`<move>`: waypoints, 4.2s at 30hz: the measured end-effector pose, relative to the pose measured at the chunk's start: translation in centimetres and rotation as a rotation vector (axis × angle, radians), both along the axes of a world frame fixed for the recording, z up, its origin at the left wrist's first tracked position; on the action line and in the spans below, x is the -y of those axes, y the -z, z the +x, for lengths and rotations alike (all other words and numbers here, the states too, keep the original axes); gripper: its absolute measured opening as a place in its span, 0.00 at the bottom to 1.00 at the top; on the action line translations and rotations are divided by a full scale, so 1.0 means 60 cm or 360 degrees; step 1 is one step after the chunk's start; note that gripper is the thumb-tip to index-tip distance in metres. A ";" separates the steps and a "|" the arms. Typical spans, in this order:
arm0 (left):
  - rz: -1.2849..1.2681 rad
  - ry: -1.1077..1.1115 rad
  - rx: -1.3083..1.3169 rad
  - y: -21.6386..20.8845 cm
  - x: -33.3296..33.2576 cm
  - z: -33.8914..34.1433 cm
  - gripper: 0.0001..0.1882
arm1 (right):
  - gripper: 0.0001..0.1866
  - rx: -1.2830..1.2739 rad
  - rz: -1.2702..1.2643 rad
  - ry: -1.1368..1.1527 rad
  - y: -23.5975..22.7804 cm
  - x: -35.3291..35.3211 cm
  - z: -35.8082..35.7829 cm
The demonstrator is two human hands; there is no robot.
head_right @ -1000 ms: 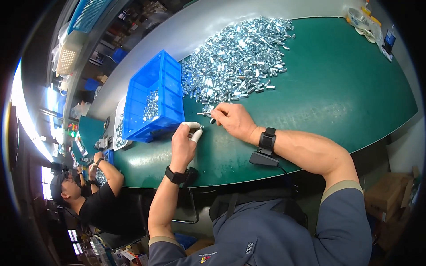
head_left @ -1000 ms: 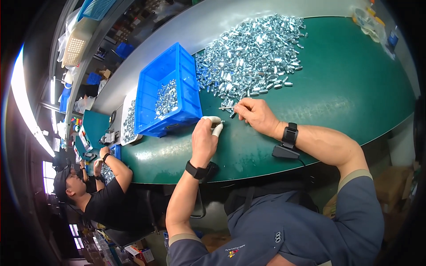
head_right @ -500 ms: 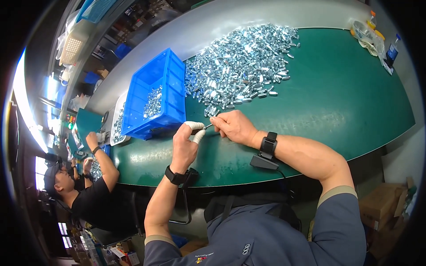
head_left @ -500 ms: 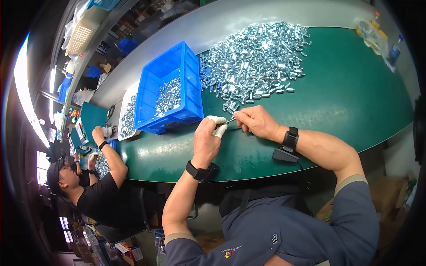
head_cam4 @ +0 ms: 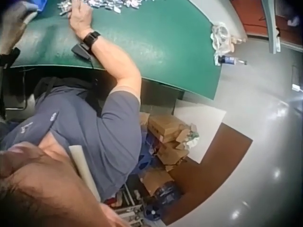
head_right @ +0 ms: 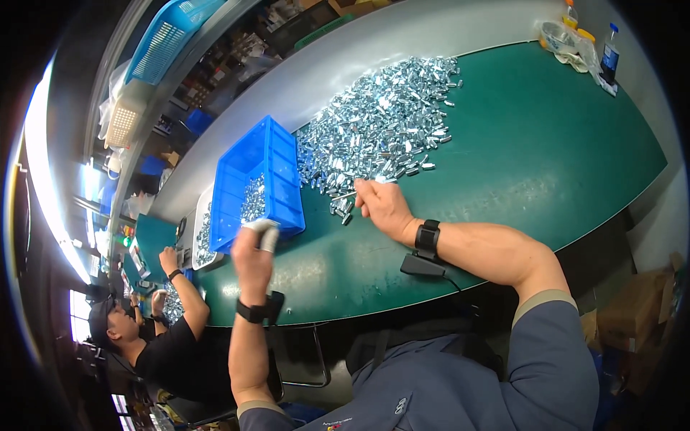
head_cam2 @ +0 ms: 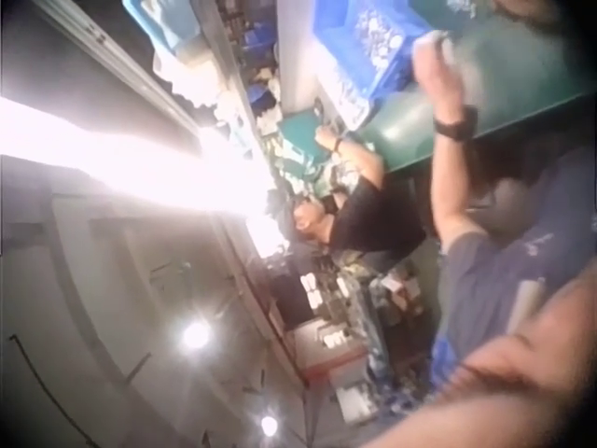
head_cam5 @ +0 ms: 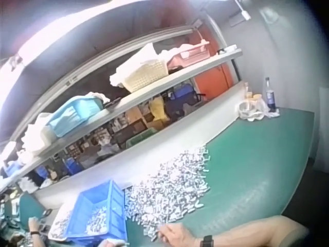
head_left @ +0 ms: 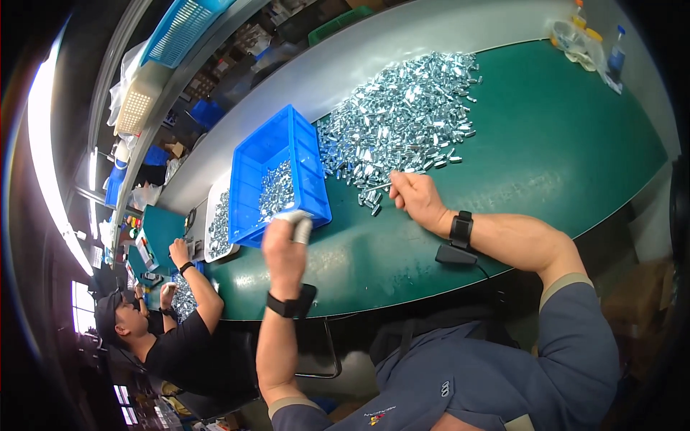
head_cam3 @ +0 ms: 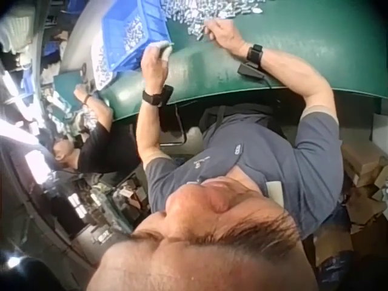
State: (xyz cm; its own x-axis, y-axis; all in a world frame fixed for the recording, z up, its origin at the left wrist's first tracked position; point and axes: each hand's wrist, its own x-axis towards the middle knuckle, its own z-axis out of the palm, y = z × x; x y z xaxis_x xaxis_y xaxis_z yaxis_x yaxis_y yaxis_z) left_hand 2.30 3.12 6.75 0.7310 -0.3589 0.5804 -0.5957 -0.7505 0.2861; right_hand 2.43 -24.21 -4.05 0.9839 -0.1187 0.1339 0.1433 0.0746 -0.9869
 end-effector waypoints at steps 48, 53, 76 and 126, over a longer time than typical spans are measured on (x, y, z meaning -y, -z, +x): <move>-0.1634 0.0102 -0.1619 0.149 0.052 -0.005 0.13 | 0.20 0.0248 -0.0442 -0.0586 -0.002 -0.011 -0.010; -0.1929 0.0228 -0.1688 0.168 0.040 -0.011 0.15 | 0.19 0.0258 -0.0389 -0.0437 -0.002 -0.010 -0.010; -0.1938 0.0132 -0.1547 0.174 0.094 -0.046 0.11 | 0.26 0.0085 -0.0259 -0.0583 -0.015 -0.012 -0.020; -0.0168 0.0254 -0.0669 0.109 0.065 0.022 0.09 | 0.23 0.0113 -0.0313 -0.0403 0.006 -0.009 -0.002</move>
